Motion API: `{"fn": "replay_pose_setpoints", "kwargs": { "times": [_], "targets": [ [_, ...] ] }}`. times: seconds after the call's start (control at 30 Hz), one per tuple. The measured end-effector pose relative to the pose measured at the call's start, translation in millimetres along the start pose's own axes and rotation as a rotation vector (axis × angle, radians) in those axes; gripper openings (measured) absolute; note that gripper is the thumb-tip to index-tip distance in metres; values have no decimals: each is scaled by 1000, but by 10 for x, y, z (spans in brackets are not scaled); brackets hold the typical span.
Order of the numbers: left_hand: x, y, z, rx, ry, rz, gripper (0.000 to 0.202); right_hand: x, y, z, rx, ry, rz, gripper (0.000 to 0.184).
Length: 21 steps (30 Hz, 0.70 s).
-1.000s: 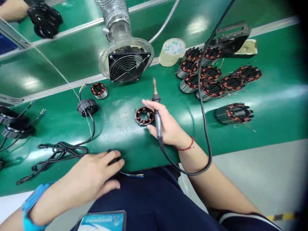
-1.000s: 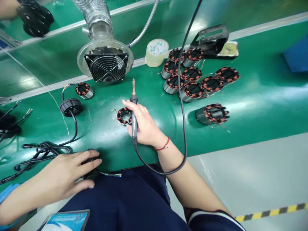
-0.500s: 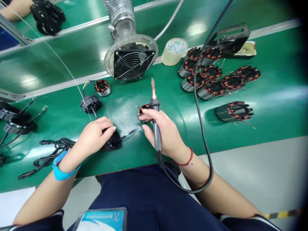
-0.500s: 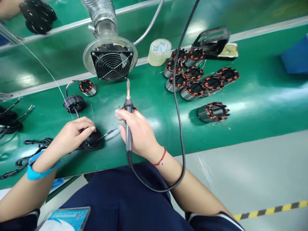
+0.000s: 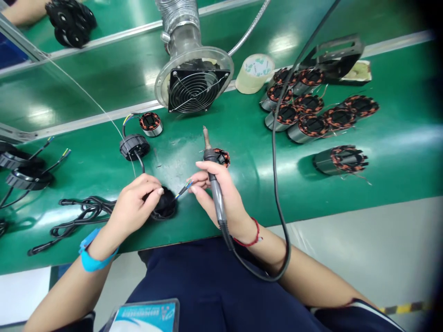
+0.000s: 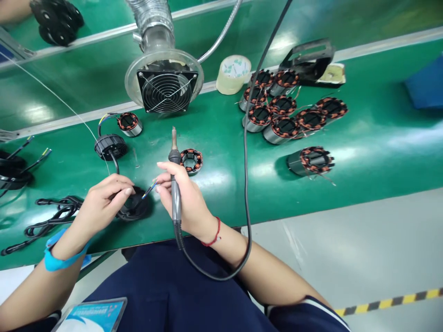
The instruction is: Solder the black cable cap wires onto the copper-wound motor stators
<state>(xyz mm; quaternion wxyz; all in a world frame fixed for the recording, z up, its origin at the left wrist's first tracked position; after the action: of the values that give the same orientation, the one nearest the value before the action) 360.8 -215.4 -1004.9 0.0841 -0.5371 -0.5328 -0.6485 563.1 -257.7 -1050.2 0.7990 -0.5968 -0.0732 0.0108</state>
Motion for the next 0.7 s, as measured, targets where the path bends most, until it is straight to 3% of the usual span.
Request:
{"fn": "replay_pose_setpoints", "kwargs": {
  "times": [0.2, 0.37, 0.5, 0.57, 0.63, 0.7],
  "targets": [
    [-16, -2, -16, -17, 36, -14, 23, -39, -65, 41, -58, -18, 214, 40],
    [-35, 21, -22, -28, 41, -14, 22, -36, -104, 68, -31, -37, 245, 41],
    [-30, 41, -21, 12, 5, -56, 18, -51, -118, 54, -20, -150, 229, 42],
    [2, 44, -1, 102, 31, -178, 15, -54, -117, 39, -31, -174, 234, 42],
    [51, 56, 45, 160, 81, -454, 25, -53, -114, 29, -38, -148, 254, 39],
    [100, 97, 118, 139, 73, -779, 18, -56, -110, 31, -41, -125, 286, 35]
  ]
}}
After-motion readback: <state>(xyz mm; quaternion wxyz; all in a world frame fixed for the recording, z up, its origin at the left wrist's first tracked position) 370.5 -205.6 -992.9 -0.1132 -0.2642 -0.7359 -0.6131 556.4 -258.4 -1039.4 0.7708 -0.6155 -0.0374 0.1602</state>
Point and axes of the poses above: each hand's wrist, its own z-axis towards the middle knuckle, its own x-axis out of the back of the hand, y = z × x, the point moved 1 cm from there along z, towards the middle knuckle, and after that the axes turned 10 degrees about -y, right-handed, at the moved point
